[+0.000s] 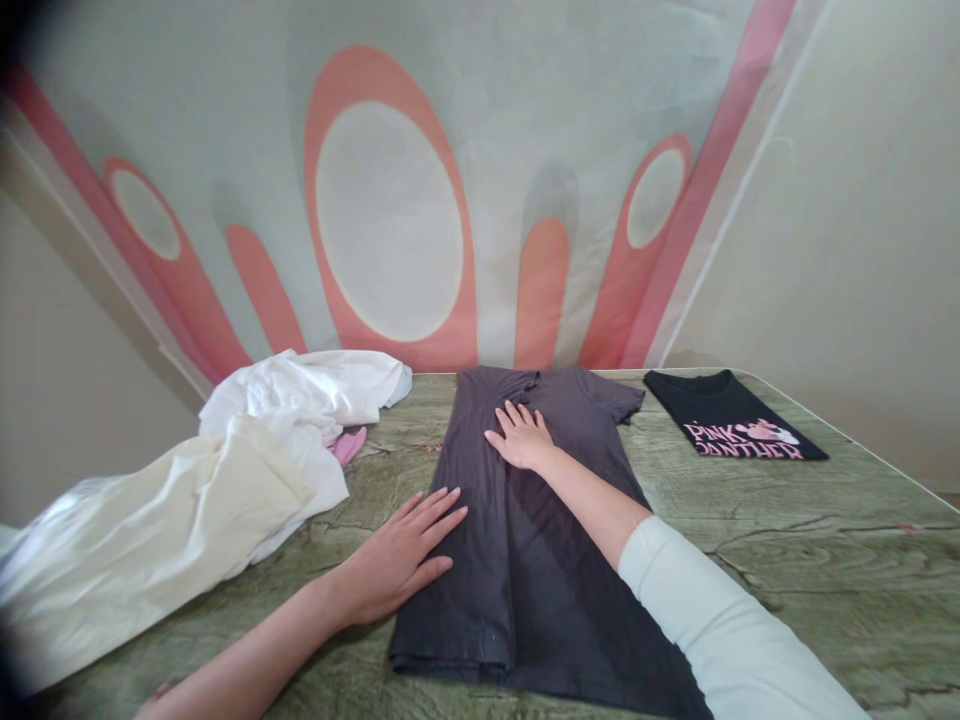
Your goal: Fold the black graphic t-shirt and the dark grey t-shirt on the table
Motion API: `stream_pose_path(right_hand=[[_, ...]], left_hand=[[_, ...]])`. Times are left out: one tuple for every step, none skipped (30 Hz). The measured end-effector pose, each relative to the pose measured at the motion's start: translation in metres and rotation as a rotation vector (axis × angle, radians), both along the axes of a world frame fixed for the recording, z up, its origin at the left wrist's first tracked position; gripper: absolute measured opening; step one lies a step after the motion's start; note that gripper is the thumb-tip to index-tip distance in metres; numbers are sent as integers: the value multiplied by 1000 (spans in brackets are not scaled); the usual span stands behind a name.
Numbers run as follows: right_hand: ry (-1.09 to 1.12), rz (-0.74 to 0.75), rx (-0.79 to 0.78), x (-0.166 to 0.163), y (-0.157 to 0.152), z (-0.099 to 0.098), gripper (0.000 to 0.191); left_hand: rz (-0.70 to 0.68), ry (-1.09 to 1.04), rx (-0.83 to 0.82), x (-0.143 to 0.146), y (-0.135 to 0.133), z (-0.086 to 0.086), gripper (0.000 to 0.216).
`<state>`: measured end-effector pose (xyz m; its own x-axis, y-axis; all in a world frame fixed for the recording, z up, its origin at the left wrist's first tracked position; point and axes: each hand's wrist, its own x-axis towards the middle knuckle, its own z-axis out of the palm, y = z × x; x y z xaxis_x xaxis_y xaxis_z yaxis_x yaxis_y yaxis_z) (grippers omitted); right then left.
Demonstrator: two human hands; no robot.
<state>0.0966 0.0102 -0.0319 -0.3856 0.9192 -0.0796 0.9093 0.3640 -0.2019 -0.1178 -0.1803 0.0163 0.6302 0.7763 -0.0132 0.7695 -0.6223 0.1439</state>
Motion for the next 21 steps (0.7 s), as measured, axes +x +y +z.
stream_pose_path(right_hand=[[-4,1,-2,1,3,-1,74],[-8,1,-4,2,7,-1,74],[-12,-1,-5,3,11,-2,74],[-16,-5,-4,4,15,-2,74],[-19,-7,-1,5,19,-2,73],[-21,-7,5,6,23,-2,73],[-21,-6,11,7,27,-2,73],[-21,-6,16,8,30,-2,73],[-23,-6,17,9,32,-1,72],[-25,-8,14,10,34,1,72],[-29,-10,10,10,34,2,72],[-30,-5,7,10,32,4,72],[-28,11,7,10,29,6,72],[-22,42,10,9,23,8,72],[-13,89,14,9,15,10,72],[1,150,19,8,5,12,71],[18,219,22,9,-8,14,71],[37,289,23,10,-22,16,70],[63,356,25,11,-38,18,69],[89,412,26,14,-55,20,67],[114,466,19,18,-72,22,66]], left_hand=[[14,-3,11,-1,2,-2,51],[30,-8,24,-2,4,-3,51],[44,-13,35,-3,6,-5,51],[57,-18,43,-4,8,-6,51],[68,-21,49,-5,10,-7,51],[77,-23,51,-6,11,-8,50],[85,-24,52,-7,12,-9,50],[90,-25,52,-7,12,-9,50],[94,-26,52,-7,12,-9,50],[95,-25,50,-8,12,-8,50],[95,-24,48,-8,12,-8,50],[92,-22,45,-8,12,-7,50],[90,-21,43,-8,12,-7,49],[87,-19,41,-8,11,-7,49],[84,-18,39,-8,11,-7,49],[81,-18,37,-9,10,-6,49],[78,-20,36,-9,10,-6,49],[73,-24,35,-10,9,-6,49],[68,-30,34,-10,8,-6,49],[63,-38,35,-10,7,-6,49],[58,-47,35,-11,6,-6,49]])
